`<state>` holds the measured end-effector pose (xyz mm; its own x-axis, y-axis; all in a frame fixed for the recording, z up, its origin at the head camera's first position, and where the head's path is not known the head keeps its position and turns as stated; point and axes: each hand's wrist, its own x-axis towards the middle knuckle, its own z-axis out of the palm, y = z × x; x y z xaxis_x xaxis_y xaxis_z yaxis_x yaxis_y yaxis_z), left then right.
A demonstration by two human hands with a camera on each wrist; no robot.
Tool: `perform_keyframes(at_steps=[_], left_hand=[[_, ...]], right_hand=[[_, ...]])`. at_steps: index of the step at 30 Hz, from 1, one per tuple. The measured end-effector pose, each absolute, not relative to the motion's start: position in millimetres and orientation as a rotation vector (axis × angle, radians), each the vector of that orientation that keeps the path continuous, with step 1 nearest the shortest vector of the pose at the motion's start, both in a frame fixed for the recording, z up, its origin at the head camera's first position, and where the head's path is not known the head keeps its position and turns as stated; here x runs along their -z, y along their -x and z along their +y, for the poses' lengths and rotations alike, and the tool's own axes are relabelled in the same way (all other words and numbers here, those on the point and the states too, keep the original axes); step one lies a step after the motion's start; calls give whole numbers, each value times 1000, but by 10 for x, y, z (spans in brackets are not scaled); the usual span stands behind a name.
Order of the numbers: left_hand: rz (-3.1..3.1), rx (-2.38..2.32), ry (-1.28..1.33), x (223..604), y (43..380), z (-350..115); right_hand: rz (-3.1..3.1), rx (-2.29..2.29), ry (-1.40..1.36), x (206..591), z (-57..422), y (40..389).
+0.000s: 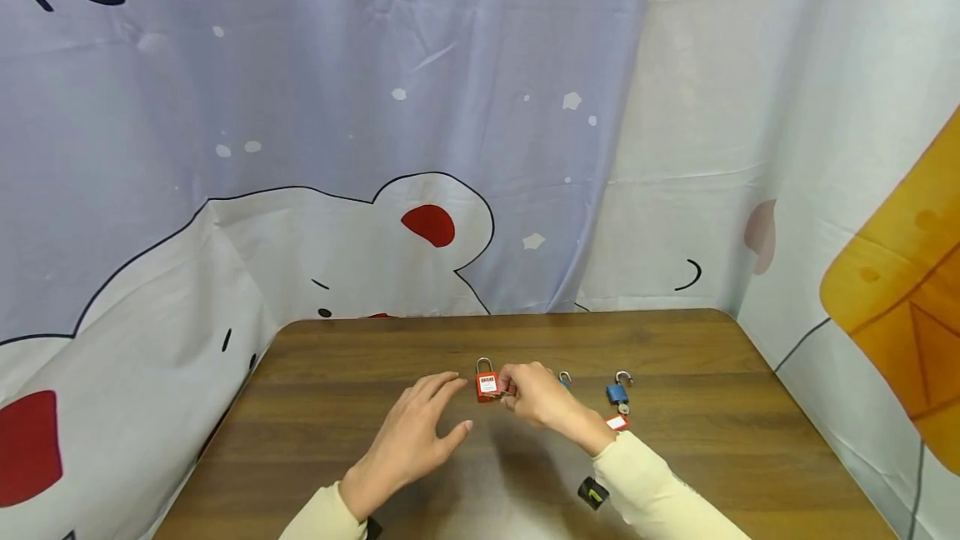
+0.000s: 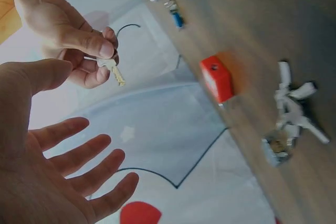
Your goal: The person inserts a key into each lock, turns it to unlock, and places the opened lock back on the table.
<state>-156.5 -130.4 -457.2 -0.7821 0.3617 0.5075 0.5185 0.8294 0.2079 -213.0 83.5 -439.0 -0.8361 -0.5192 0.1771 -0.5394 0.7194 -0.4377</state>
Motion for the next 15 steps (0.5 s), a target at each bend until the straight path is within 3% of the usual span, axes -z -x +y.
perform_keyframes(at_steps=[15], left_hand=[[-2419,574,696,4278,1744,-1014]], right_hand=[[-2737,-867,-750,3797,1202,2017]])
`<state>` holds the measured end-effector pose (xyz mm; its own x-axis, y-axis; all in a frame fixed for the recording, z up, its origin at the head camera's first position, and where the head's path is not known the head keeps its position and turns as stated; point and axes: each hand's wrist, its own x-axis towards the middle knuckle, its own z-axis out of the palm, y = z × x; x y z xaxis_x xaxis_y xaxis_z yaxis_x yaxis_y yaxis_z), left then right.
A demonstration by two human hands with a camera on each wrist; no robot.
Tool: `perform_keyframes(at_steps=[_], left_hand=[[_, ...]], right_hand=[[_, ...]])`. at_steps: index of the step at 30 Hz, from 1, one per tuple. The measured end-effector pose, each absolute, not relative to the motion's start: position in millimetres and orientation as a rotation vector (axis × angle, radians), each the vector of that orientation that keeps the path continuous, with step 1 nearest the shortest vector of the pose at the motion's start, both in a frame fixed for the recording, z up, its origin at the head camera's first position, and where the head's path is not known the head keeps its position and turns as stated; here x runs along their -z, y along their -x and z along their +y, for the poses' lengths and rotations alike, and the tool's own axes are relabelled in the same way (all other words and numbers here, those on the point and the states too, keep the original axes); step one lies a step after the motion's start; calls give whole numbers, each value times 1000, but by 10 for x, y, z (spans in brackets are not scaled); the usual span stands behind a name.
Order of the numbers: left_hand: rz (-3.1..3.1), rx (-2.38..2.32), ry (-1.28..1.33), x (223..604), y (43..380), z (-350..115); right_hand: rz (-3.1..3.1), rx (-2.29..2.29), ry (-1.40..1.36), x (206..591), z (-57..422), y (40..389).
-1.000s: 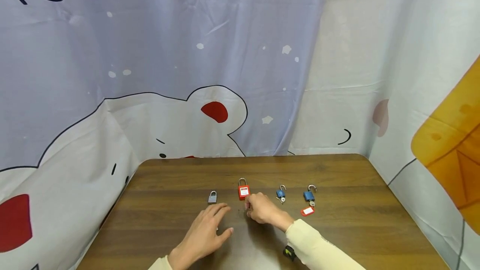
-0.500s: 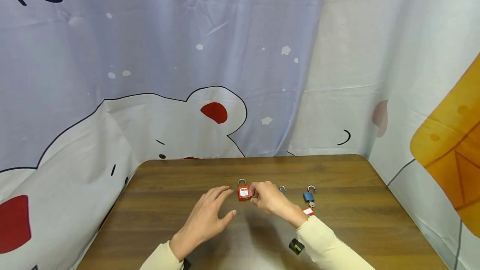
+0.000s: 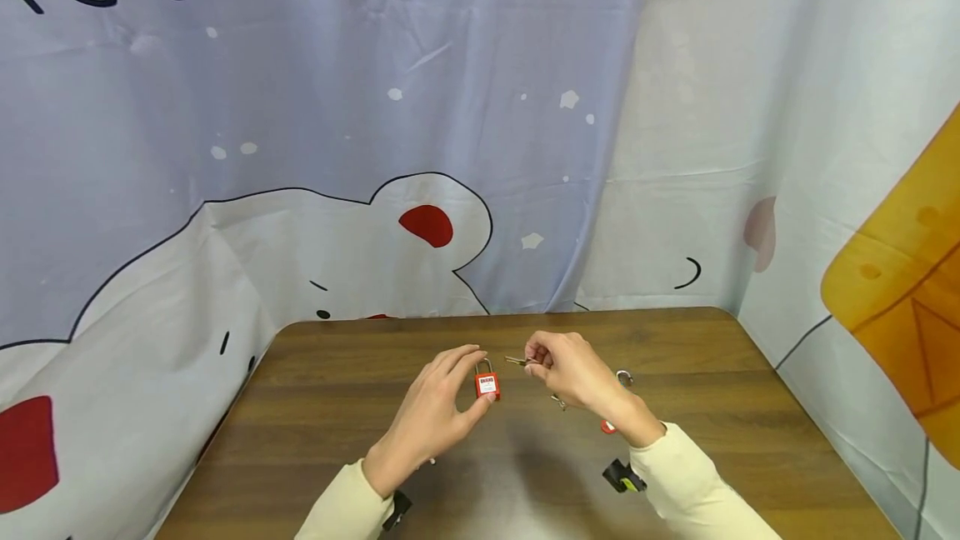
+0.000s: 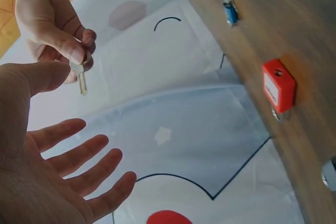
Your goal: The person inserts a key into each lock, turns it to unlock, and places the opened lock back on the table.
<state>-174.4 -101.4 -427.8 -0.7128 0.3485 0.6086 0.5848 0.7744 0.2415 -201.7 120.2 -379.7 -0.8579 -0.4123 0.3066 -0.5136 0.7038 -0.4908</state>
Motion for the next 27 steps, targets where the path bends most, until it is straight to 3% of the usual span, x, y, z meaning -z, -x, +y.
perform_keyframes(at_steps=[27], left_hand=[[-2205,957,840,3877,1615,-556]], right_hand=[[-2511,-932,-798,3417,1608,1540]])
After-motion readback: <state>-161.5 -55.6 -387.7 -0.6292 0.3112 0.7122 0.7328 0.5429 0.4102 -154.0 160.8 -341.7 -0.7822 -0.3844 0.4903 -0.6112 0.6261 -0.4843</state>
